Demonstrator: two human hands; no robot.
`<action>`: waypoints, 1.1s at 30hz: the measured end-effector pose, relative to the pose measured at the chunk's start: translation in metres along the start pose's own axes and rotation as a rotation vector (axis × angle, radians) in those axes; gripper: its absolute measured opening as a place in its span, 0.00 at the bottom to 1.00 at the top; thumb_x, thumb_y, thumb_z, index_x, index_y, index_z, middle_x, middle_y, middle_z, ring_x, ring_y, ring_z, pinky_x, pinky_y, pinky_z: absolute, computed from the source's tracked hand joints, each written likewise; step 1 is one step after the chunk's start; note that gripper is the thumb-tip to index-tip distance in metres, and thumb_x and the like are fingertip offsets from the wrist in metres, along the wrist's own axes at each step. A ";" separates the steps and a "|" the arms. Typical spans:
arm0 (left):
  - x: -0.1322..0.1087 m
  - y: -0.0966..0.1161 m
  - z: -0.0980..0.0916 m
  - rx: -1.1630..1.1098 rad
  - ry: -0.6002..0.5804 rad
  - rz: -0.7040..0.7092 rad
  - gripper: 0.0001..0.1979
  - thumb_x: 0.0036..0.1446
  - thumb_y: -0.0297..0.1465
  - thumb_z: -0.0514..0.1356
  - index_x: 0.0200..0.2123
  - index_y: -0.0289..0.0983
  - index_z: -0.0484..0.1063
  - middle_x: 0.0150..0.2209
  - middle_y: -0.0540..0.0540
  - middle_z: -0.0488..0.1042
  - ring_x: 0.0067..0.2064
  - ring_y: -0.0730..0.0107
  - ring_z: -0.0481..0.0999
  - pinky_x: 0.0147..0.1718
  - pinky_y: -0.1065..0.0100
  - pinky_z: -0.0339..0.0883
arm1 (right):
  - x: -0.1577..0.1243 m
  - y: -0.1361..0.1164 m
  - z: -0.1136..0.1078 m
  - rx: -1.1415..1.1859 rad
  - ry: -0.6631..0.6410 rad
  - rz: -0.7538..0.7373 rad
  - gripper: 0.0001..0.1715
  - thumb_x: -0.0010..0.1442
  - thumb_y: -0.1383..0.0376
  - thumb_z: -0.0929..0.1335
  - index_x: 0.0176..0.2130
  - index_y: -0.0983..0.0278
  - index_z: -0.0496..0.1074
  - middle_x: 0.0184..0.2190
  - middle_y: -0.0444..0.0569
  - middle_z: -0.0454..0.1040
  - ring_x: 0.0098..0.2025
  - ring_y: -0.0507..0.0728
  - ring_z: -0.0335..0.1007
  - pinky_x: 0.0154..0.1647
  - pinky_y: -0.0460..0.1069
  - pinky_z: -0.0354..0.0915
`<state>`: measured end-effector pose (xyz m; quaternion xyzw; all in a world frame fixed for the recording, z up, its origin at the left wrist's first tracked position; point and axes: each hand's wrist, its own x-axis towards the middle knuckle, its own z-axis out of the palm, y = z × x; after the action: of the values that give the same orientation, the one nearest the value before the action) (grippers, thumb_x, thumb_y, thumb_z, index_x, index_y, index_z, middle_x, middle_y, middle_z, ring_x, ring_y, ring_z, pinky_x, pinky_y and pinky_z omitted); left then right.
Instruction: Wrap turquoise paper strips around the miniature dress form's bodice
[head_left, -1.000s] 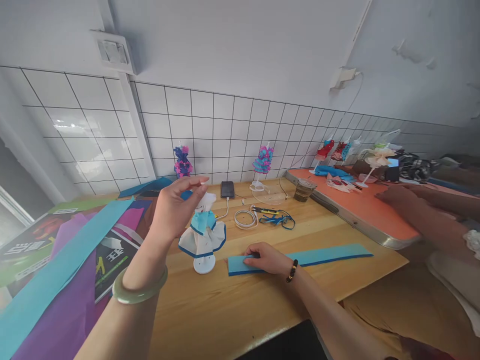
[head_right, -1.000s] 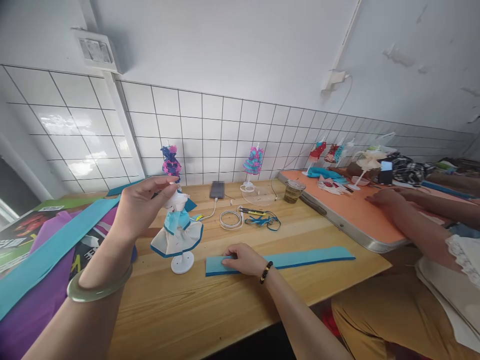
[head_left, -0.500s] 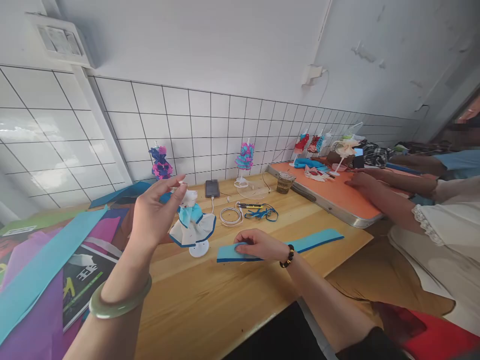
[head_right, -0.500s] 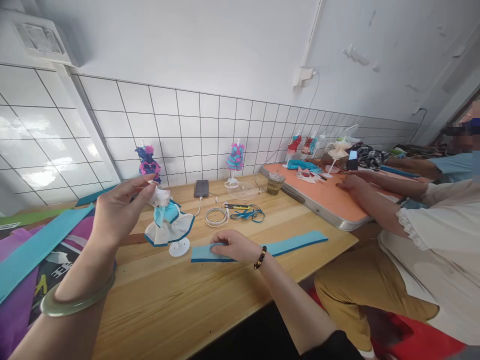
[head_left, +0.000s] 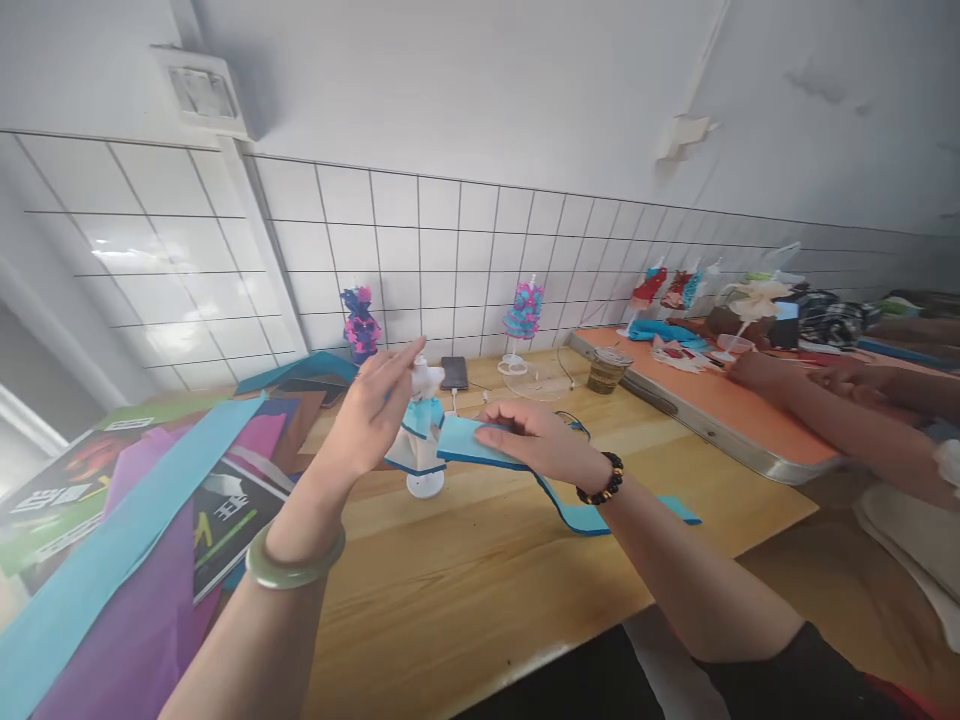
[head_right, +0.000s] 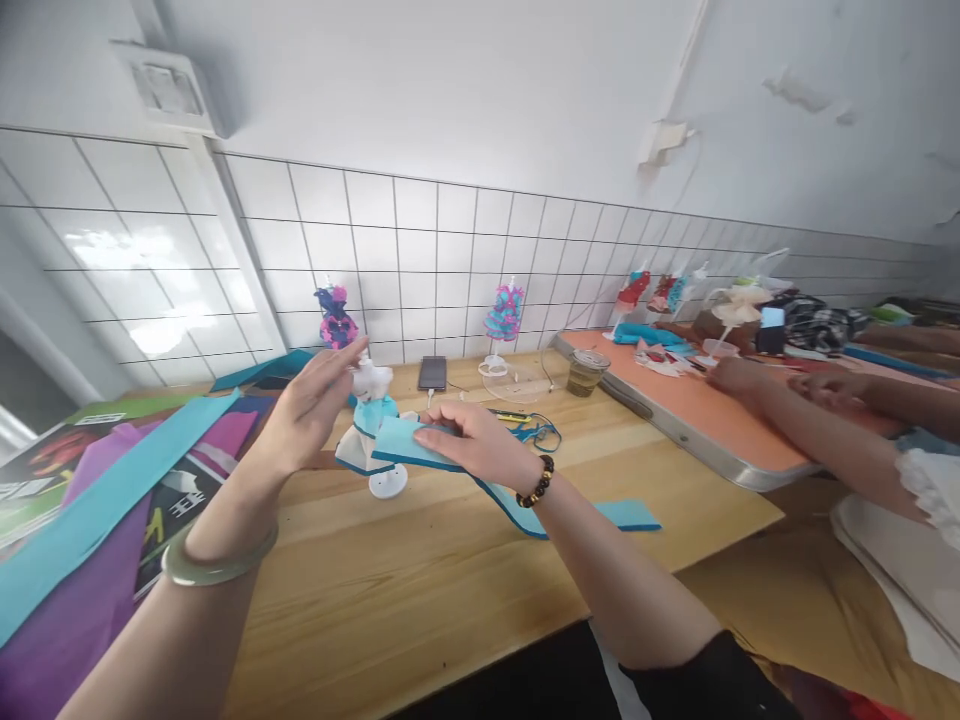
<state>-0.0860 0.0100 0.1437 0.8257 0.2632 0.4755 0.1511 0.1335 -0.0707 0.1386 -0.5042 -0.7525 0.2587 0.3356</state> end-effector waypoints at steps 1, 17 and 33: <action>-0.001 0.000 -0.001 -0.022 -0.033 -0.008 0.23 0.64 0.32 0.47 0.61 0.41 0.61 0.46 0.43 0.69 0.49 0.62 0.67 0.54 0.58 0.59 | 0.002 -0.001 0.000 0.005 0.012 -0.013 0.16 0.61 0.54 0.64 0.33 0.64 0.67 0.23 0.41 0.59 0.24 0.48 0.52 0.23 0.44 0.51; -0.006 -0.004 0.002 -0.042 -0.049 0.025 0.28 0.60 0.24 0.47 0.63 0.46 0.57 0.48 0.43 0.64 0.52 0.63 0.62 0.57 0.54 0.54 | 0.031 -0.009 -0.002 -0.023 -0.035 -0.089 0.17 0.62 0.54 0.63 0.35 0.64 0.72 0.28 0.45 0.69 0.27 0.49 0.61 0.26 0.45 0.58; -0.007 -0.005 0.007 -0.173 -0.124 -0.109 0.29 0.61 0.30 0.52 0.64 0.52 0.51 0.57 0.46 0.64 0.52 0.62 0.68 0.48 0.63 0.66 | 0.036 -0.001 0.000 -0.391 0.140 -0.270 0.15 0.67 0.56 0.58 0.36 0.62 0.66 0.24 0.42 0.66 0.25 0.50 0.57 0.27 0.46 0.54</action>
<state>-0.0843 0.0099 0.1325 0.8218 0.2558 0.4357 0.2634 0.1235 -0.0375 0.1486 -0.4711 -0.8237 0.0254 0.3144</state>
